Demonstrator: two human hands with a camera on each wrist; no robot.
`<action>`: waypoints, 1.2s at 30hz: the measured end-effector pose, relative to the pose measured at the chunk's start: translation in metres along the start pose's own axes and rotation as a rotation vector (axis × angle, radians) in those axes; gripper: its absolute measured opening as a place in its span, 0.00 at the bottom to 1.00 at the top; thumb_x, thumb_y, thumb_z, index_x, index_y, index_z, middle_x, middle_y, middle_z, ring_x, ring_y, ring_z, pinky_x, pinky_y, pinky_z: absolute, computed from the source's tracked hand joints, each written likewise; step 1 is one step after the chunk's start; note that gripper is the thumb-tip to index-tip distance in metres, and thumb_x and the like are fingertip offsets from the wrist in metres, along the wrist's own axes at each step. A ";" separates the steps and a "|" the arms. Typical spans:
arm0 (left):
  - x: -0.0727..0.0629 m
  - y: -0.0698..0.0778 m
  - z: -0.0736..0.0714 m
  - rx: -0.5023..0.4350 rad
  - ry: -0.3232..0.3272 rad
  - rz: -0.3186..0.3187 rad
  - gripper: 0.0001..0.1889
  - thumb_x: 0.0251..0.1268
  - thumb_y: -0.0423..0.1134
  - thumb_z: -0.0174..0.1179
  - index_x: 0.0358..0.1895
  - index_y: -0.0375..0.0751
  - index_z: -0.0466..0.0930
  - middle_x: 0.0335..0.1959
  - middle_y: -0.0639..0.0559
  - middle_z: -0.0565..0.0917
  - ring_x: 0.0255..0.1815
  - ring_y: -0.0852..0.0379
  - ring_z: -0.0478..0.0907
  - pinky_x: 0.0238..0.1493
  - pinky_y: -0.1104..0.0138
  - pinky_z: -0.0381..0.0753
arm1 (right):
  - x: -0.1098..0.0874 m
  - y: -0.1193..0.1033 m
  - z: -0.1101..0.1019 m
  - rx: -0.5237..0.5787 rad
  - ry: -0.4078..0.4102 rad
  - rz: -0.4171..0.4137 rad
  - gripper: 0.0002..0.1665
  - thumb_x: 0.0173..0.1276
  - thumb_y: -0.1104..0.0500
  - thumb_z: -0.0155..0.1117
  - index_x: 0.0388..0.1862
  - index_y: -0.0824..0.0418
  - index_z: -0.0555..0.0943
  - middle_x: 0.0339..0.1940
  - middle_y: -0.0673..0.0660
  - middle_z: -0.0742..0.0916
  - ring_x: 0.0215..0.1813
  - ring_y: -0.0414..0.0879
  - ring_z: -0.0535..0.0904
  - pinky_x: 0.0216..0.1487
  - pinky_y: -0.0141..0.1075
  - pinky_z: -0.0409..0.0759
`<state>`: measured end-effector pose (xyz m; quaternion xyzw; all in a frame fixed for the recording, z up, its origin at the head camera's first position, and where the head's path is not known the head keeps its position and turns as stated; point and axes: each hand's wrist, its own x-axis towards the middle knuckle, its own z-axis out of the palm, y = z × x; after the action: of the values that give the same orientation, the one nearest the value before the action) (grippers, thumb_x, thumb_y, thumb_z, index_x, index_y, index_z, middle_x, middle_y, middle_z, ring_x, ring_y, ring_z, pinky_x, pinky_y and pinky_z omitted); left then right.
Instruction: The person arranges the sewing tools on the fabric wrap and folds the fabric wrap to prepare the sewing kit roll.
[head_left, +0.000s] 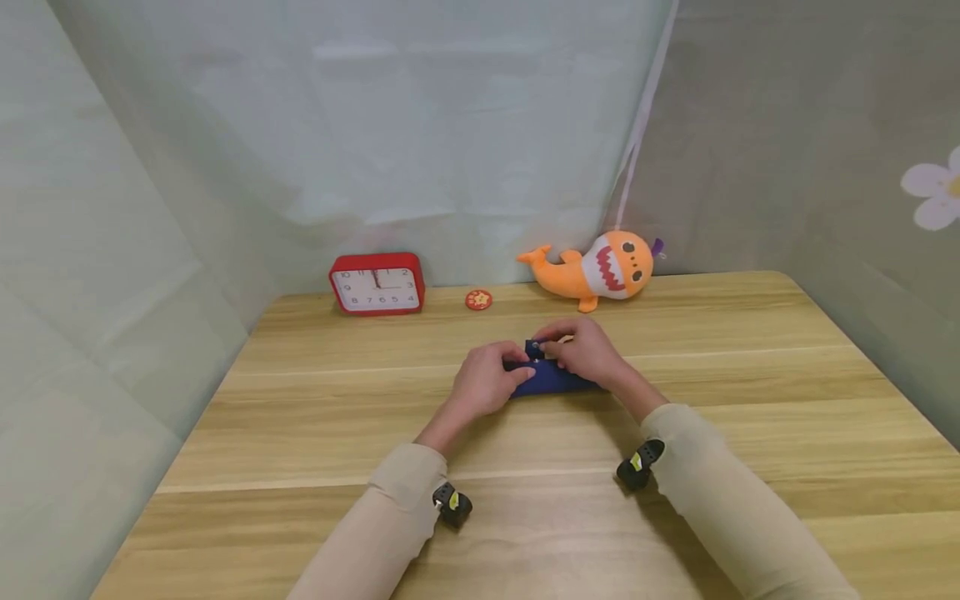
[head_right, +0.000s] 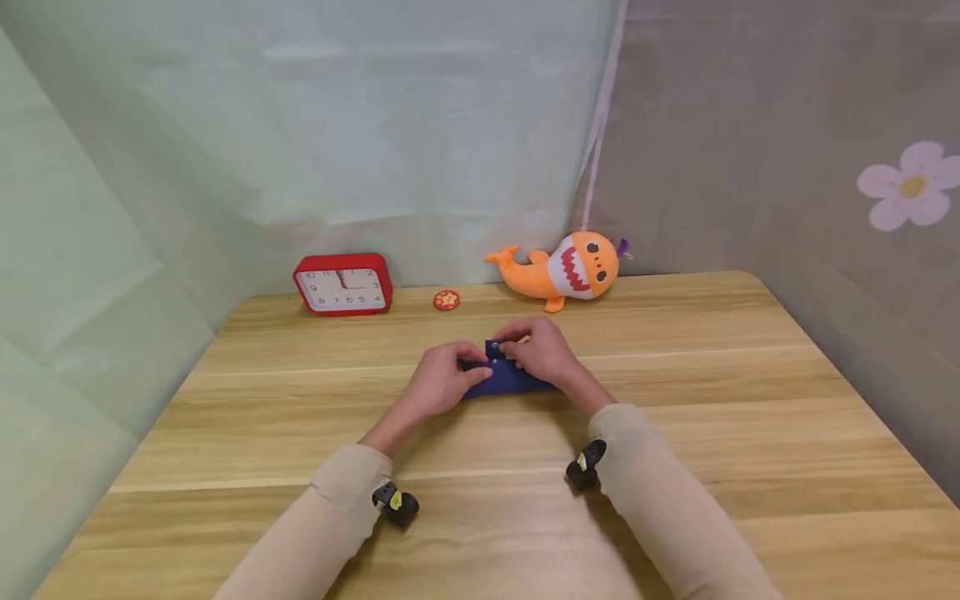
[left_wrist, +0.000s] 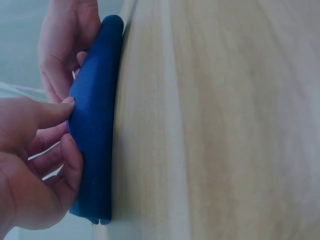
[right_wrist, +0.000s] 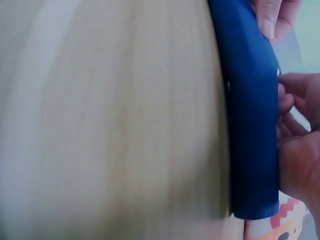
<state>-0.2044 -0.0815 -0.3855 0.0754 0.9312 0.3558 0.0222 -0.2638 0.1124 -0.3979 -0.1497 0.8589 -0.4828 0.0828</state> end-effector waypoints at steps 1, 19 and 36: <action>0.000 0.001 0.000 0.001 0.000 -0.006 0.12 0.74 0.44 0.68 0.52 0.42 0.87 0.53 0.47 0.90 0.57 0.48 0.83 0.65 0.53 0.79 | -0.001 0.000 0.000 0.014 -0.003 -0.007 0.13 0.75 0.62 0.65 0.54 0.60 0.90 0.51 0.61 0.90 0.29 0.44 0.79 0.33 0.33 0.79; 0.002 0.003 0.000 0.015 0.041 -0.044 0.12 0.70 0.44 0.71 0.47 0.41 0.91 0.45 0.48 0.92 0.50 0.50 0.85 0.57 0.56 0.82 | -0.013 0.000 -0.004 0.039 -0.043 -0.097 0.10 0.72 0.63 0.69 0.48 0.60 0.92 0.42 0.58 0.91 0.29 0.45 0.77 0.33 0.32 0.77; 0.002 0.003 0.000 -0.009 0.042 -0.047 0.12 0.69 0.45 0.73 0.46 0.41 0.91 0.44 0.49 0.92 0.49 0.51 0.86 0.55 0.57 0.82 | -0.014 -0.004 -0.008 -0.032 -0.076 -0.176 0.16 0.70 0.68 0.58 0.46 0.63 0.92 0.41 0.60 0.91 0.28 0.45 0.77 0.33 0.34 0.78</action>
<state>-0.2057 -0.0789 -0.3831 0.0461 0.9314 0.3610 0.0115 -0.2521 0.1220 -0.3904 -0.2442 0.8461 -0.4685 0.0704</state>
